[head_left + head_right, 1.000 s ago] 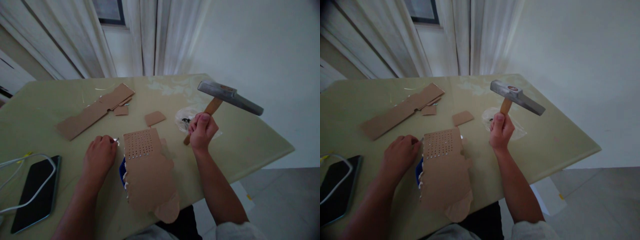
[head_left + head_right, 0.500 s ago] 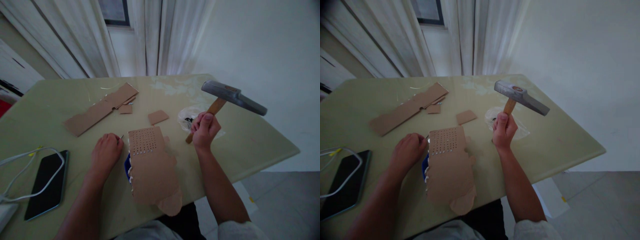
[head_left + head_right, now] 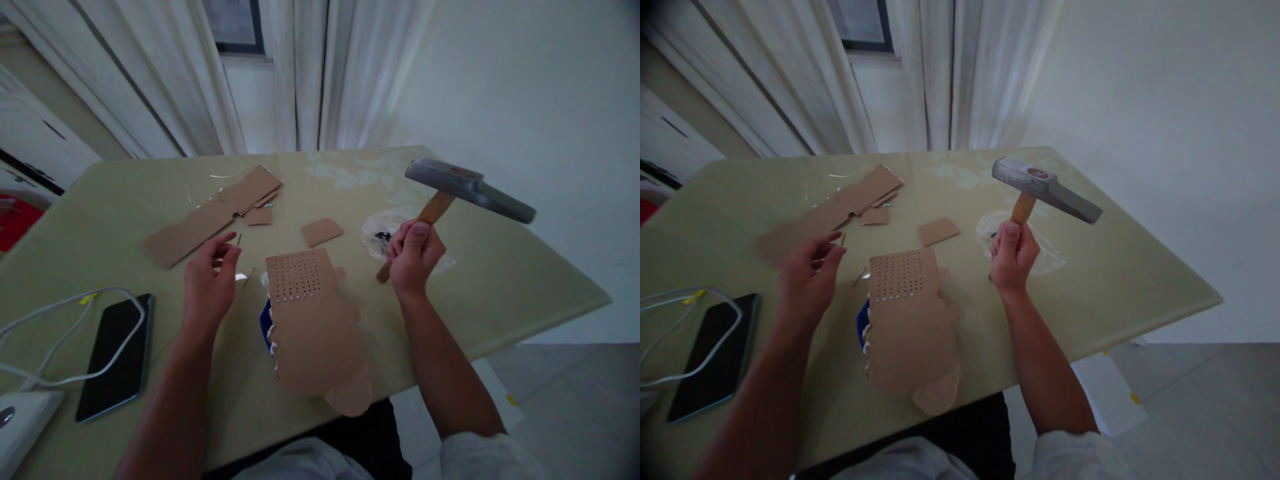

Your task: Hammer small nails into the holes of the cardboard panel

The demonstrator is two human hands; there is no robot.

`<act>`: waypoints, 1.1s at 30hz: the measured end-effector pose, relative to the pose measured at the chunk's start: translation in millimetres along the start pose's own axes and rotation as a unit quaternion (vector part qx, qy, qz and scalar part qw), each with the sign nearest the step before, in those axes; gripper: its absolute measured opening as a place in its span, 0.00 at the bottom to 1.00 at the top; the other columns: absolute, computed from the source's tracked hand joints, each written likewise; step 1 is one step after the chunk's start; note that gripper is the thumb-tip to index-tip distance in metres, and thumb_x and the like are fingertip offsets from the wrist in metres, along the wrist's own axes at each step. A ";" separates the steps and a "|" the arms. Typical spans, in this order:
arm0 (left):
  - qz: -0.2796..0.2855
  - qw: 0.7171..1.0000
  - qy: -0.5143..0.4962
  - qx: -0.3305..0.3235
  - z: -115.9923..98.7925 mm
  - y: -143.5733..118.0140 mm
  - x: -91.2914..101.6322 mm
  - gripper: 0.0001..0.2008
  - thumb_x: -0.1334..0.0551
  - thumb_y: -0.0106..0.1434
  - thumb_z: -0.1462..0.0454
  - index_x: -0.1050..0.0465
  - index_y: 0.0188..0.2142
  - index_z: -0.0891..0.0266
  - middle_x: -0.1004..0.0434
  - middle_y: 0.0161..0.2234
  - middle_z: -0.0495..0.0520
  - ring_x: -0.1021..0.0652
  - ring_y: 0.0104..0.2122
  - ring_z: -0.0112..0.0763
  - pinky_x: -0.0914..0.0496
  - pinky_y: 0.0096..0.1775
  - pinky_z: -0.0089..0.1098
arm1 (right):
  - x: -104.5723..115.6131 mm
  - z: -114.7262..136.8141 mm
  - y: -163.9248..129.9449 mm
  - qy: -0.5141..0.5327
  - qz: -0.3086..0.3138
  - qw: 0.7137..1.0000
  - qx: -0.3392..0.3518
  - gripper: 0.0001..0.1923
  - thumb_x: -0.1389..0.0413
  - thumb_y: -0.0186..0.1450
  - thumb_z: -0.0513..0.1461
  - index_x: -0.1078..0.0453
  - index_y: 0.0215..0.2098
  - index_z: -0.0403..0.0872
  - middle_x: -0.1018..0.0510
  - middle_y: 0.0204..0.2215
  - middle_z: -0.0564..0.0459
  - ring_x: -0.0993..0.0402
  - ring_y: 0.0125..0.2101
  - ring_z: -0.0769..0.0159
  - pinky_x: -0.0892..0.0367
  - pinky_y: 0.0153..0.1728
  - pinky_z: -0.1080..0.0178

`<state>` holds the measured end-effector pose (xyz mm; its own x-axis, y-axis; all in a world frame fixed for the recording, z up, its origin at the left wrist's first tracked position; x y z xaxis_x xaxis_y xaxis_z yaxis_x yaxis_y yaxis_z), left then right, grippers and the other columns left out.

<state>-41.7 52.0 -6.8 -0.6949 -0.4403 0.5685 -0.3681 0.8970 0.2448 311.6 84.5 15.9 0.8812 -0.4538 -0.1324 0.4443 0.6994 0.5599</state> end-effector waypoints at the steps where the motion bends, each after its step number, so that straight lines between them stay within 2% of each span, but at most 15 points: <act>1: 0.002 0.998 -0.055 -0.017 -7.7 -5.3 -3.0 0.18 0.37 0.73 0.52 0.18 0.55 0.57 0.11 0.50 0.57 0.14 0.47 0.40 0.20 0.51 0.40 | -0.1 -0.5 -0.3 -0.006 0.003 1.000 0.000 0.33 0.42 0.73 0.68 0.38 0.28 0.53 0.45 0.17 0.66 0.48 0.14 0.73 0.49 0.14 0.66; 2: 0.012 0.993 -0.112 -0.037 -15.9 -12.0 -6.8 0.16 0.36 0.74 0.52 0.18 0.53 0.57 0.11 0.52 0.56 0.14 0.48 0.39 0.20 0.53 0.39 | -0.2 -1.2 -0.6 -0.010 0.005 1.000 0.000 0.33 0.43 0.73 0.68 0.38 0.28 0.53 0.45 0.17 0.66 0.48 0.14 0.73 0.49 0.15 0.66; 4: 0.028 0.976 -0.207 -0.064 -30.9 -27.4 -13.3 0.12 0.33 0.74 0.54 0.18 0.48 0.57 0.11 0.49 0.55 0.14 0.46 0.37 0.20 0.52 0.38 | 0.1 -2.9 -1.4 -0.014 0.010 1.000 0.003 0.33 0.44 0.74 0.68 0.38 0.29 0.53 0.44 0.17 0.66 0.48 0.14 0.73 0.49 0.15 0.66; 6: 0.066 0.965 -0.234 -0.094 -44.2 -42.4 -18.6 0.09 0.31 0.73 0.55 0.18 0.46 0.57 0.11 0.43 0.54 0.14 0.42 0.35 0.20 0.48 0.36 | 0.9 -5.0 -2.1 -0.018 0.011 1.000 0.008 0.32 0.44 0.74 0.68 0.38 0.29 0.53 0.44 0.17 0.66 0.48 0.15 0.73 0.48 0.15 0.66; 11: 0.151 0.962 -0.155 -0.169 -66.2 -62.0 -19.4 0.05 0.29 0.72 0.59 0.12 0.42 0.54 0.13 0.38 0.53 0.20 0.34 0.33 0.26 0.37 0.32 | 2.8 -10.0 -4.5 -0.017 0.017 1.000 0.019 0.30 0.44 0.76 0.65 0.35 0.30 0.52 0.42 0.17 0.65 0.46 0.15 0.73 0.48 0.17 0.66; 14: 0.182 0.955 -0.103 -0.211 -73.0 -63.3 -16.4 0.07 0.30 0.73 0.59 0.09 0.44 0.51 0.14 0.37 0.54 0.20 0.35 0.36 0.27 0.37 0.34 | 2.7 -11.0 -5.8 -0.019 0.024 0.999 0.022 0.30 0.44 0.77 0.64 0.35 0.30 0.52 0.41 0.18 0.64 0.46 0.15 0.73 0.48 0.17 0.65; 22: 0.208 0.959 -0.038 -0.190 -72.6 -62.8 -19.0 0.11 0.32 0.73 0.54 0.09 0.43 0.50 0.15 0.35 0.55 0.21 0.36 0.40 0.29 0.39 0.38 | 3.0 -13.0 -6.2 -0.020 0.035 0.999 0.025 0.29 0.44 0.77 0.63 0.35 0.30 0.52 0.40 0.18 0.64 0.47 0.16 0.72 0.47 0.18 0.64; 28: 0.206 0.959 -0.056 -0.187 -73.0 -62.5 -21.9 0.10 0.32 0.73 0.55 0.10 0.42 0.52 0.18 0.33 0.54 0.21 0.33 0.38 0.30 0.37 0.37 | 3.4 -14.7 -6.6 -0.037 0.032 0.999 0.023 0.30 0.45 0.76 0.66 0.36 0.30 0.53 0.41 0.18 0.64 0.47 0.16 0.71 0.47 0.18 0.64; 33: 0.203 0.958 -0.055 -0.197 -72.4 -63.3 -22.2 0.09 0.31 0.73 0.55 0.11 0.42 0.51 0.16 0.34 0.53 0.21 0.33 0.38 0.30 0.37 0.37 | 3.1 -15.5 -6.9 -0.027 0.028 0.999 0.031 0.29 0.43 0.77 0.63 0.35 0.30 0.53 0.41 0.18 0.64 0.47 0.16 0.72 0.48 0.19 0.64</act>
<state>41.8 7.8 22.0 -0.7999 -0.0341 0.5992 0.1927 0.9310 0.3101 313.8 86.9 -1.1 0.8935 -0.4457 -0.0554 0.3820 0.6892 0.6157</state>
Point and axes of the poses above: each hand's wrist, its own y-axis towards the middle knuckle, its own x-axis out of the back of the hand, z = x × y, the point moved 3 cm from there along y, towards the middle knuckle
